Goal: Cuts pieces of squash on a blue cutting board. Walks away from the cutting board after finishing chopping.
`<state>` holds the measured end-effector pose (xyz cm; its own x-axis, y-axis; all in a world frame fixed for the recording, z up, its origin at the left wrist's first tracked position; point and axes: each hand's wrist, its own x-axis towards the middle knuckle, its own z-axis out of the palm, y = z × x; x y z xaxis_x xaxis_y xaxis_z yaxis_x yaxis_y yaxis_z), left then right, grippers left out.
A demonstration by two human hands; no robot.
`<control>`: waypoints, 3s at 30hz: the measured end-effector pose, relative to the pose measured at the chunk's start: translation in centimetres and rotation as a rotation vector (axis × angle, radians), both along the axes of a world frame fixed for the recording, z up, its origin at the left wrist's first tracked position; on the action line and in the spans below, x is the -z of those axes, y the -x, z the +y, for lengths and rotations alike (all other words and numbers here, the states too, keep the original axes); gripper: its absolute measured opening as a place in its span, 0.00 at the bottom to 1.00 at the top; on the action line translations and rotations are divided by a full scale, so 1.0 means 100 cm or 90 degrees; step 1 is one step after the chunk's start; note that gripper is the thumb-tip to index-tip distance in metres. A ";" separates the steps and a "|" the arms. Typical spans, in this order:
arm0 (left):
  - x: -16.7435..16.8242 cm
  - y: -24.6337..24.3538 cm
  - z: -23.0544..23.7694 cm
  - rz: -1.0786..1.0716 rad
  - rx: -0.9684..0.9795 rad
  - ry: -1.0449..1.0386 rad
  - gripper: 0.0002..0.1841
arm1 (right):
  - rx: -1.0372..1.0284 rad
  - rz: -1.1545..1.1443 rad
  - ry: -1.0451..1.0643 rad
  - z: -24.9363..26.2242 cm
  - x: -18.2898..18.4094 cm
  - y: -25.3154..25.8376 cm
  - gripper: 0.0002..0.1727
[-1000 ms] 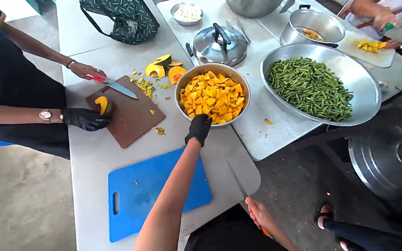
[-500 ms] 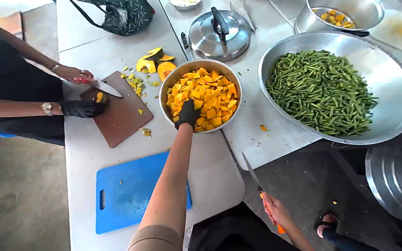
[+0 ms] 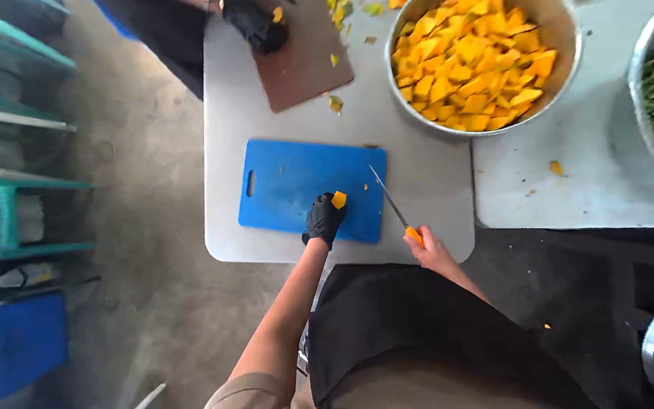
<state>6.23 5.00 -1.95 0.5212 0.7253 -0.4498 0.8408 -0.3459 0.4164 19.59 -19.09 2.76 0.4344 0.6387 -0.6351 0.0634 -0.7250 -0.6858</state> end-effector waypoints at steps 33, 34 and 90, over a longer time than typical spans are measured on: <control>0.014 -0.055 0.101 -0.231 0.267 -0.157 0.32 | -0.030 -0.012 0.216 0.115 0.036 0.064 0.30; 0.003 -0.048 0.098 -0.257 0.204 -0.127 0.32 | 0.013 0.055 0.202 0.113 0.036 0.063 0.29; -0.048 -0.410 0.067 -0.132 0.155 -0.107 0.27 | 0.552 0.148 0.081 -0.199 0.021 -0.028 0.20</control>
